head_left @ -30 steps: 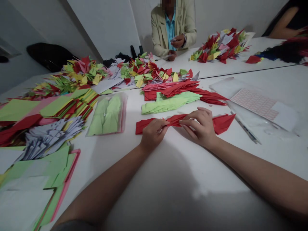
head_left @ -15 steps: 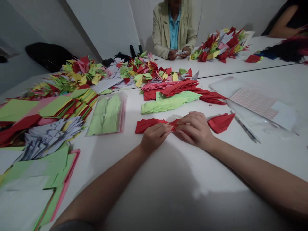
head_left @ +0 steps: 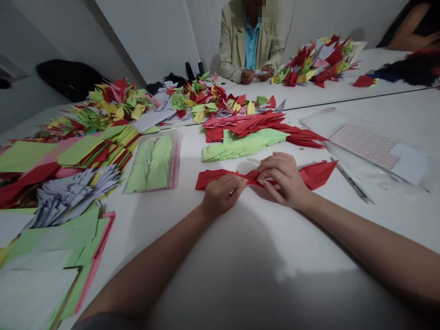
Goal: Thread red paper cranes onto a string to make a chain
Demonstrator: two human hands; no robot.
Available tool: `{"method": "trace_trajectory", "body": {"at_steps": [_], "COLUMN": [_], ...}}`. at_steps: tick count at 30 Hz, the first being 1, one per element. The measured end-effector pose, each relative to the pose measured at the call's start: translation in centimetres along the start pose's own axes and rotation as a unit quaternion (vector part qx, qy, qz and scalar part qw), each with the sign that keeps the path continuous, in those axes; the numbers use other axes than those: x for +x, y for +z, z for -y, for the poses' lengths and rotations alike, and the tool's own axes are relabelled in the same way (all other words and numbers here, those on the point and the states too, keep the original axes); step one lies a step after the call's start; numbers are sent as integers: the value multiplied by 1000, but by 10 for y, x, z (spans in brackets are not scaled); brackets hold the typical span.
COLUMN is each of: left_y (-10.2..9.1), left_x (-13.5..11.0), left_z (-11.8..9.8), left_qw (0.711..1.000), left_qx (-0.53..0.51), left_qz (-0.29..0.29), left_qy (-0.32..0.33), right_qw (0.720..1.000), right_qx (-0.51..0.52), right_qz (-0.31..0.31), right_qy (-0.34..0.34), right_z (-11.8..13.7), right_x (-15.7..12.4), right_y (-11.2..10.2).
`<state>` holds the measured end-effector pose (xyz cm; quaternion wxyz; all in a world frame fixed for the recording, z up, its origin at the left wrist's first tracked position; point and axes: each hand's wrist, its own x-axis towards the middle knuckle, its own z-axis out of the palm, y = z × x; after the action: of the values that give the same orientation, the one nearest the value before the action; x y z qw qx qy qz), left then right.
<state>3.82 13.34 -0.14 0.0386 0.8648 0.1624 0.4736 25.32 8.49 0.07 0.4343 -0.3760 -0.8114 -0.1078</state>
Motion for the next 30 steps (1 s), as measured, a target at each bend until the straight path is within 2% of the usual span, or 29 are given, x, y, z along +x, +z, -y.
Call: {"method": "trace_trajectory", "body": {"at_steps": [7, 14, 19, 23, 26, 30], "left_y": [1, 2, 2, 1, 1, 1], "left_x": [-2, -3, -4, -5, -6, -5], "left_z": [8, 10, 9, 9, 9, 8], "left_qw": [999, 999, 1000, 998, 995, 995], "left_qx": [-17, -14, 3, -9, -18, -26], "left_qz": [-24, -8, 19, 66, 99, 96], "left_qy": [-35, -28, -14, -3, 0, 0], "right_qw": [998, 998, 1000, 998, 995, 993], "right_qx": [2, 3, 2, 29, 29, 24], "right_qz": [-47, -54, 4, 42, 81, 101], "right_qy": [34, 40, -11, -46, -55, -47], "right_z": [-14, -10, -8, -5, -2, -4], "right_x": [-2, -5, -2, 0, 1, 3], "right_y": [0, 2, 1, 0, -1, -3]}}
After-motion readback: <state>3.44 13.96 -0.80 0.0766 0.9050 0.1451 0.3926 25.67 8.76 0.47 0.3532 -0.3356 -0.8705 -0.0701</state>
